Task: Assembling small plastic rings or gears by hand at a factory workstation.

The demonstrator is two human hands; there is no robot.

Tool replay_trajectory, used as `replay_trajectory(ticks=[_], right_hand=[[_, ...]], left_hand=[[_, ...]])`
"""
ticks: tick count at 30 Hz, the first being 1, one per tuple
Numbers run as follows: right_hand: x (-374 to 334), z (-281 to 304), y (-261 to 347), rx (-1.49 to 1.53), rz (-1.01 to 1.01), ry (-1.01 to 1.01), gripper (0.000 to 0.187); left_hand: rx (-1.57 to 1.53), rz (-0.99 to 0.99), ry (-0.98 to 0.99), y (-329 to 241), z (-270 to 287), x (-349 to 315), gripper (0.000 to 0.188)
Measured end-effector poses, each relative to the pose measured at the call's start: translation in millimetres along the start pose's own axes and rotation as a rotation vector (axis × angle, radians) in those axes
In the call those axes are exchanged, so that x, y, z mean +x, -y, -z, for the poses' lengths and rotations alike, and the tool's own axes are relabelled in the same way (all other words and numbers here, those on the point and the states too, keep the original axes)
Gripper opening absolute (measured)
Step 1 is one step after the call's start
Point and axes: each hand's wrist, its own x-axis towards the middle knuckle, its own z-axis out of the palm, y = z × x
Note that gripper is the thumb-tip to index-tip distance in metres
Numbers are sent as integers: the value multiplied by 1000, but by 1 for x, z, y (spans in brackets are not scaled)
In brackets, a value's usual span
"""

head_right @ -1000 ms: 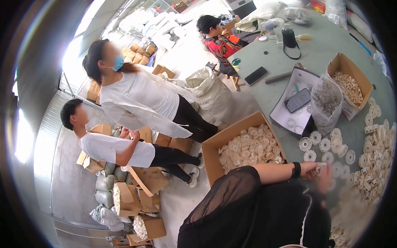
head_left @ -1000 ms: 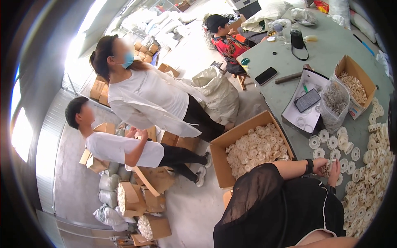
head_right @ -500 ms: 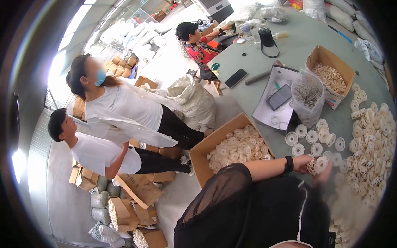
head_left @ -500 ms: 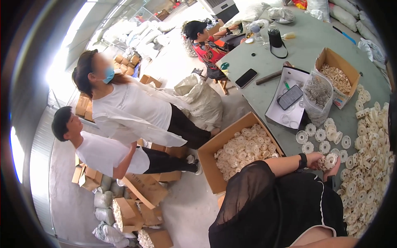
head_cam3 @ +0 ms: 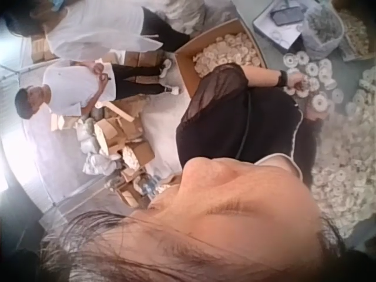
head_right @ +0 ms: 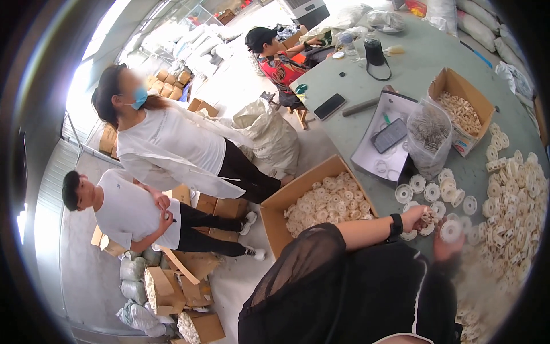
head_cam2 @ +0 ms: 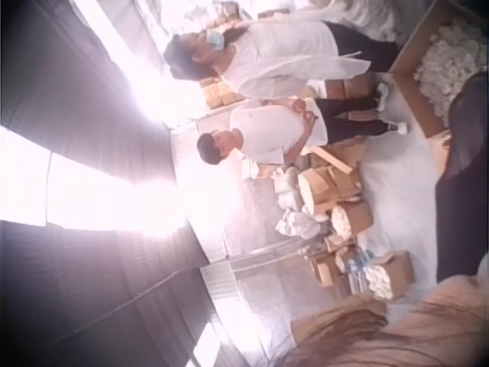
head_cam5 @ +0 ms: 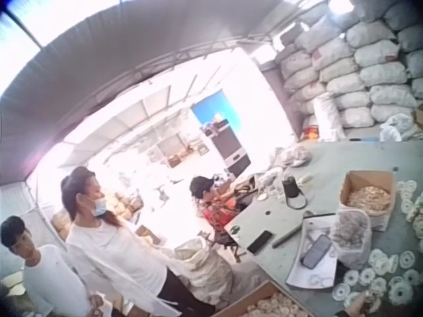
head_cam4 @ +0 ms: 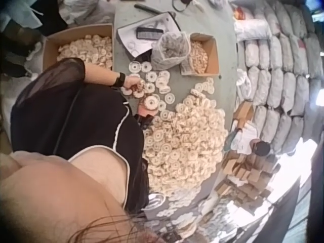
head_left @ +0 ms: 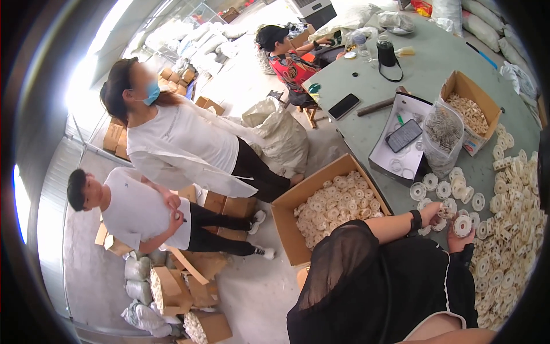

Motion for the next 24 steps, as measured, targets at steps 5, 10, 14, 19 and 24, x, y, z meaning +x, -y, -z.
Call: replay_trajectory(ticks=[5, 10, 14, 19, 24], right_hand=[[19, 52, -4, -632, 192, 355, 38], [7, 17, -18, -712, -57, 131, 32], [-3, 20, -16, -703, 95, 205, 30], [-9, 24, -6, -563, 155, 161, 24], [4, 48, -11, -692, 271, 170, 24]], left_hand=[[51, -301, -109, 7, 15, 8, 17], [734, -509, -159, -15, -31, -38, 23], [956, -667, 17, -7, -28, -41, 19], [194, -243, 105, -21, -45, -48, 14], [88, -159, 143, -23, -48, -47, 16]])
